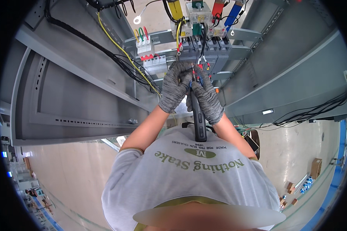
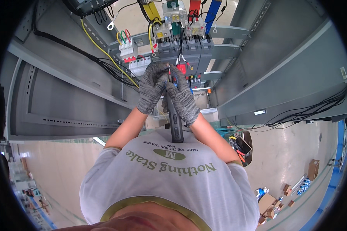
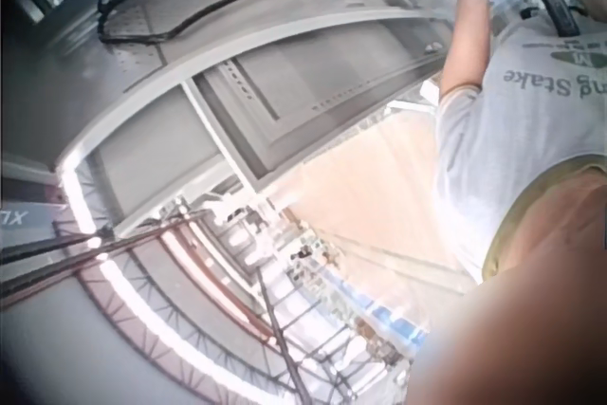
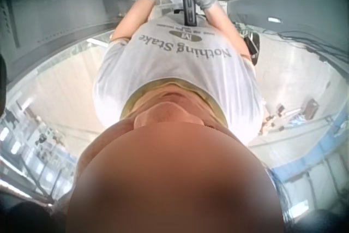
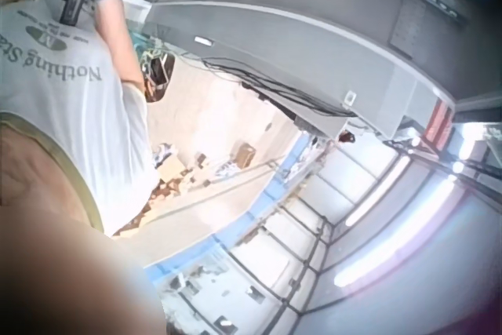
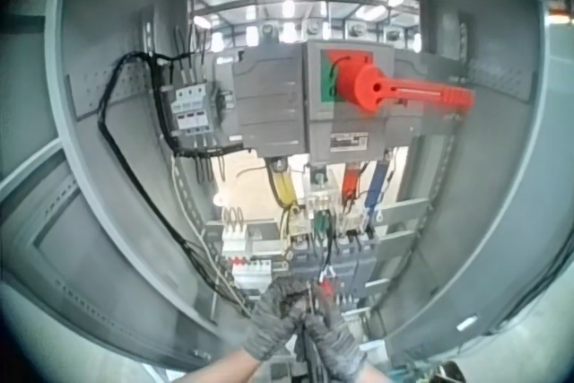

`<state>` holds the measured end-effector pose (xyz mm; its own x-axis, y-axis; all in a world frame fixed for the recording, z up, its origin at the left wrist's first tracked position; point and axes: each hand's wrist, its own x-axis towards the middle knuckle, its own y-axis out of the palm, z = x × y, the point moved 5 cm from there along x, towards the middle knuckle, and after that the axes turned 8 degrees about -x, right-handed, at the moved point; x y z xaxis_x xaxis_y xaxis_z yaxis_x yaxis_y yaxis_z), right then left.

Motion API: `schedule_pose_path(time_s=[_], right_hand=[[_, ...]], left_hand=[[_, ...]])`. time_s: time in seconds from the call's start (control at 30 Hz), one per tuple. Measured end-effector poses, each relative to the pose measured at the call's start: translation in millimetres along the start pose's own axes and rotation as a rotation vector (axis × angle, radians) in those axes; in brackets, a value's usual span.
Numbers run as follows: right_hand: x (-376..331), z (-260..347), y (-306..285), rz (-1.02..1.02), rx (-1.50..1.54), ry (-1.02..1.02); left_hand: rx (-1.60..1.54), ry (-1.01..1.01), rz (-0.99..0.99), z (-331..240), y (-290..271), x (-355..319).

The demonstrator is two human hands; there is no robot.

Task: The person uses a cordless drill to fasten components inside an open electrical cabinet. They repeatedly position wires and tighten screws on various terminals and modules within the cabinet.

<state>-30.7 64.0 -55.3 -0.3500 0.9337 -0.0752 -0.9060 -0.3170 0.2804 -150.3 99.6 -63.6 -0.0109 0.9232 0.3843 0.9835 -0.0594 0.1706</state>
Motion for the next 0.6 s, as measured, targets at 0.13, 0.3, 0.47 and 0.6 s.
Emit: schedule_pose_path(time_s=[0.13, 0.3, 0.47, 0.6], right_hand=[[-3, 3, 2, 0.048, -0.07, -0.05], [-8, 14, 2, 0.088, -0.078, 0.016], [-15, 19, -1, 0.107, -0.074, -0.029], [-19, 27, -3, 0.09, -0.054, -0.016]], left_hand=[[0.076, 0.022, -0.021, -12, 0, -5], [0.096, 0.084, -0.019, -31, 5, -8], [0.168, 0.166, -0.047, -36, 13, -7], [0.026, 0.053, -0.05, -34, 14, -9]])
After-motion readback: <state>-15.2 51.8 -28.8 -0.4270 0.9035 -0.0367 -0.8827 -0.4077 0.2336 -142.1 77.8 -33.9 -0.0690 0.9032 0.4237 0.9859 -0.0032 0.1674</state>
